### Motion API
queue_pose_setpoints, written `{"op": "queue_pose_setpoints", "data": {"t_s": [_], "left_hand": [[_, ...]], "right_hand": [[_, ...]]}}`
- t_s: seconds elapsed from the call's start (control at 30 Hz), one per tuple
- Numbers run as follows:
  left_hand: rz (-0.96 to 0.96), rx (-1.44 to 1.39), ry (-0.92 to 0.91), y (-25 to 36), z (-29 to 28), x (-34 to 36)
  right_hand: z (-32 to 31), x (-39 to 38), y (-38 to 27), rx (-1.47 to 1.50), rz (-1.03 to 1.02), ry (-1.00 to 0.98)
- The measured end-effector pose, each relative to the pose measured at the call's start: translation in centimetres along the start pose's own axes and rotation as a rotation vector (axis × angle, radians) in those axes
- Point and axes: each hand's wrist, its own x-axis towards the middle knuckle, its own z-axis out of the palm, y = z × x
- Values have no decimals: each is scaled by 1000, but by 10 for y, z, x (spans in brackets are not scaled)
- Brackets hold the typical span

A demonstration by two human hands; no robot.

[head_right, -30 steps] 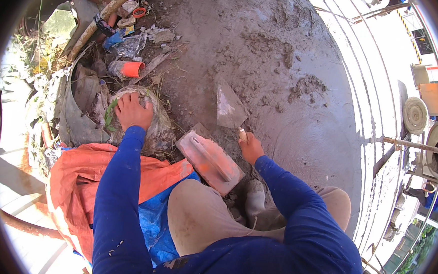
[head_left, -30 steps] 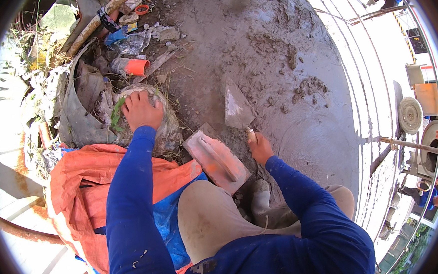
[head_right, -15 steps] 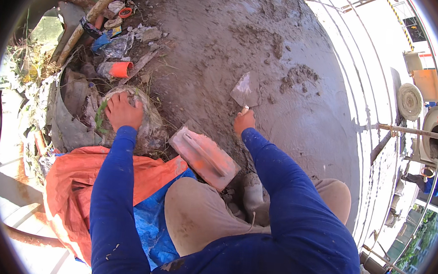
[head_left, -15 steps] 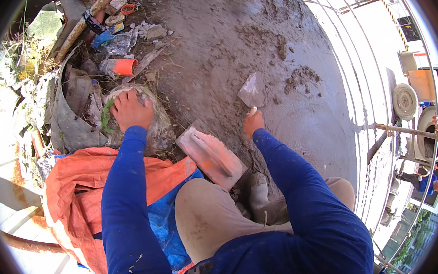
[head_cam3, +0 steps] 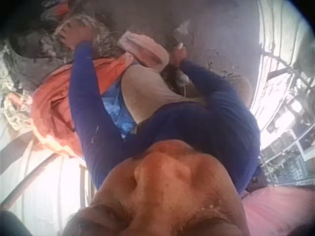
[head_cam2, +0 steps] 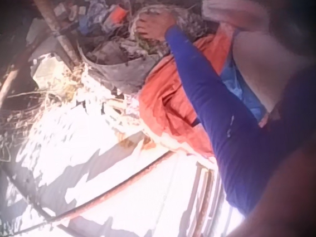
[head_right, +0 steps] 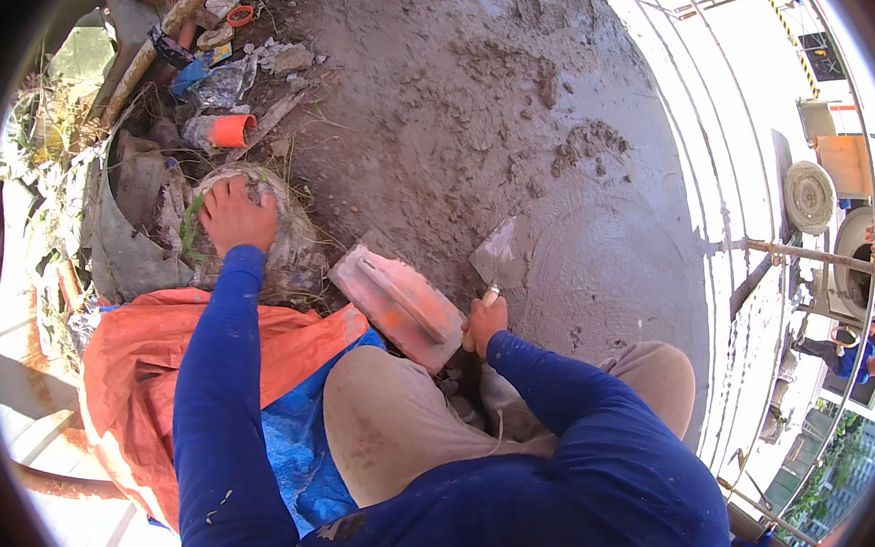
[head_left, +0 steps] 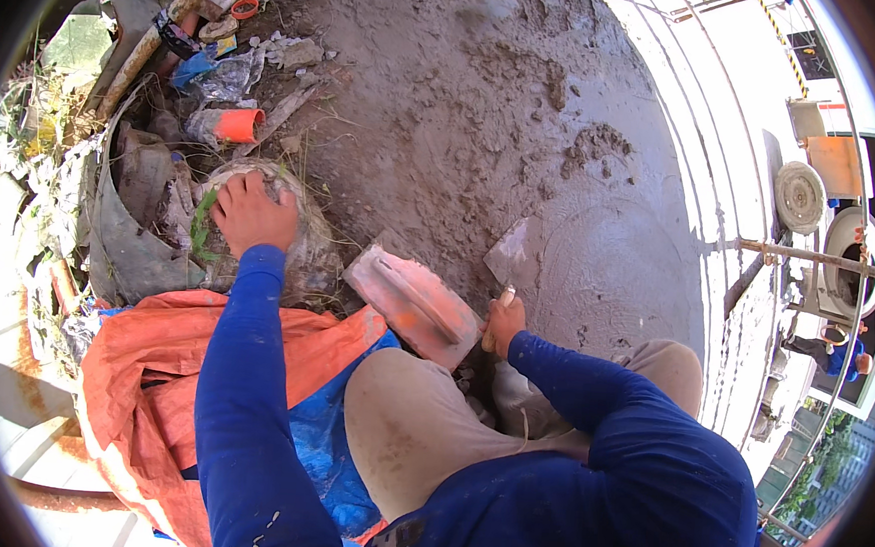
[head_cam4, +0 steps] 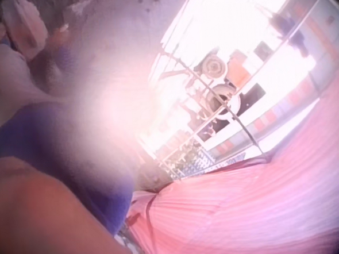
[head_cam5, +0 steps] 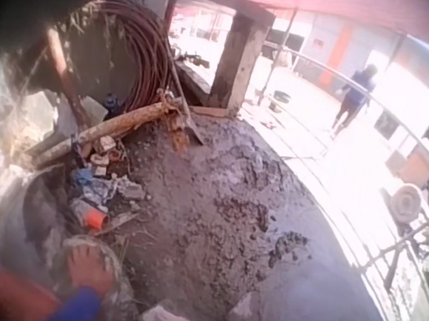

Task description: The person applies and smooths wet cement on a curved wall using a trowel and a pink float. They repeatedly spread the material, level the surface, and scrape excess cement from the tools.

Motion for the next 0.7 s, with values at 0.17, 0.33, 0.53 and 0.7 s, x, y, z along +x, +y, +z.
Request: {"op": "queue_pose_setpoints", "data": {"t_s": [0.17,0.33,0.53,0.7], "left_hand": [[-18,52,-33,-1,-3,1],[-33,45,-54,-1,-2,4],[12,10,26,-6,8,1],[12,24,1,-3,5,1]], "right_hand": [[55,42,-47,180,-35,38],[4,38,-20,0,-96,-31],[26,37,-18,-27,-17,-30],[45,97,-117,-86,-84,-170]]}}
